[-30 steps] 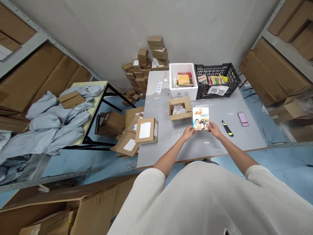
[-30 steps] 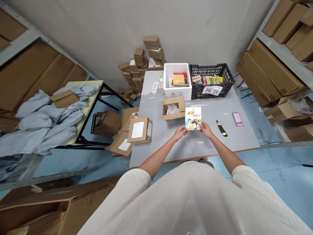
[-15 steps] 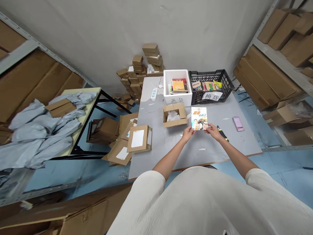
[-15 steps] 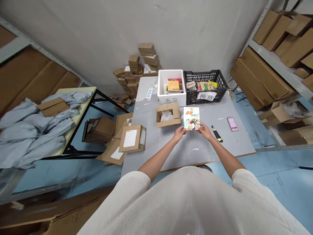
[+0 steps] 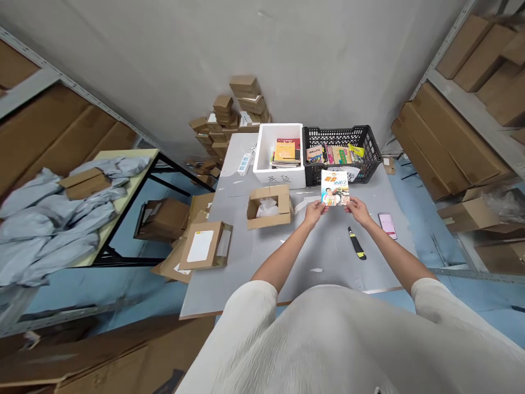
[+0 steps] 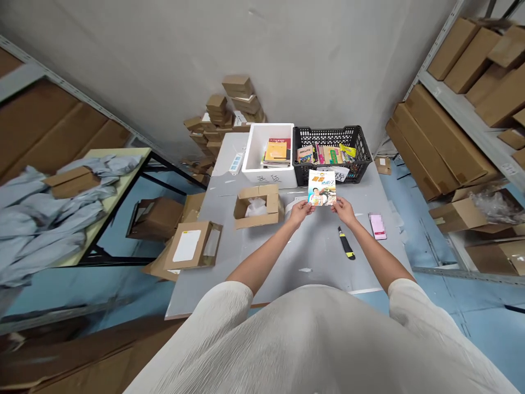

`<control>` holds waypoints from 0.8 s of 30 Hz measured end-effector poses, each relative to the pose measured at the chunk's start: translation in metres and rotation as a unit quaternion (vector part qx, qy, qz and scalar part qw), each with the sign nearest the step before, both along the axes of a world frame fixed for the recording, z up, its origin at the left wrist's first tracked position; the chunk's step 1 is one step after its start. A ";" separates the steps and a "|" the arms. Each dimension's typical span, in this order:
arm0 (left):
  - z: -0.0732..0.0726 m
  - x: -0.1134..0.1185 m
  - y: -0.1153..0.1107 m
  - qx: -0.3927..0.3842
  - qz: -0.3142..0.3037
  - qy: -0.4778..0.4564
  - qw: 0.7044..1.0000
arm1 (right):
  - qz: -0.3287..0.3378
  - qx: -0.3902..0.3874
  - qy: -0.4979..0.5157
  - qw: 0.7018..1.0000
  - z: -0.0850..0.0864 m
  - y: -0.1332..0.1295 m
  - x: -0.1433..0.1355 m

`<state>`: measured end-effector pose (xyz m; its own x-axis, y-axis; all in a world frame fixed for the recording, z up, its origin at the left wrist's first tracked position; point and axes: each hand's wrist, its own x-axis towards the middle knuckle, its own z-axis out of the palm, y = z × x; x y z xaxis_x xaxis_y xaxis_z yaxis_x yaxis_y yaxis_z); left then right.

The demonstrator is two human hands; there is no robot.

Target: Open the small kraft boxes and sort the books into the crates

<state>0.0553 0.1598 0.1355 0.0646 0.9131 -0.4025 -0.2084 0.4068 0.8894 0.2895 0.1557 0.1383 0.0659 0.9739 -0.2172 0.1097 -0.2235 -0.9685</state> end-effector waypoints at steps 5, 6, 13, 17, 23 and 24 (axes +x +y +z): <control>0.006 0.035 0.047 -0.014 0.036 -0.014 0.999 | -0.020 -0.001 0.018 1.000 0.000 0.052 0.027; 0.007 0.041 0.058 -0.017 0.044 -0.015 0.999 | -0.026 -0.001 0.024 0.999 0.000 0.063 0.030; 0.008 0.067 0.130 -0.067 0.088 -0.014 0.994 | -0.090 -0.049 0.072 0.992 -0.003 0.134 0.039; 0.002 0.074 0.144 -0.060 0.122 -0.043 0.990 | -0.121 -0.042 0.123 0.984 -0.008 0.151 0.035; -0.010 0.071 0.119 -0.088 0.092 -0.019 0.992 | -0.101 -0.083 0.142 0.981 -0.018 0.128 0.034; -0.011 0.070 0.113 -0.092 0.091 -0.014 0.991 | -0.087 -0.091 0.137 0.983 -0.019 0.121 0.034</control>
<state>0.1250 0.2729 0.1243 -0.0816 0.8222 -0.5632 -0.3175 0.5142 0.7967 0.3236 0.2765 0.1197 0.1422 0.8966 -0.4193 -0.2046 -0.3879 -0.8987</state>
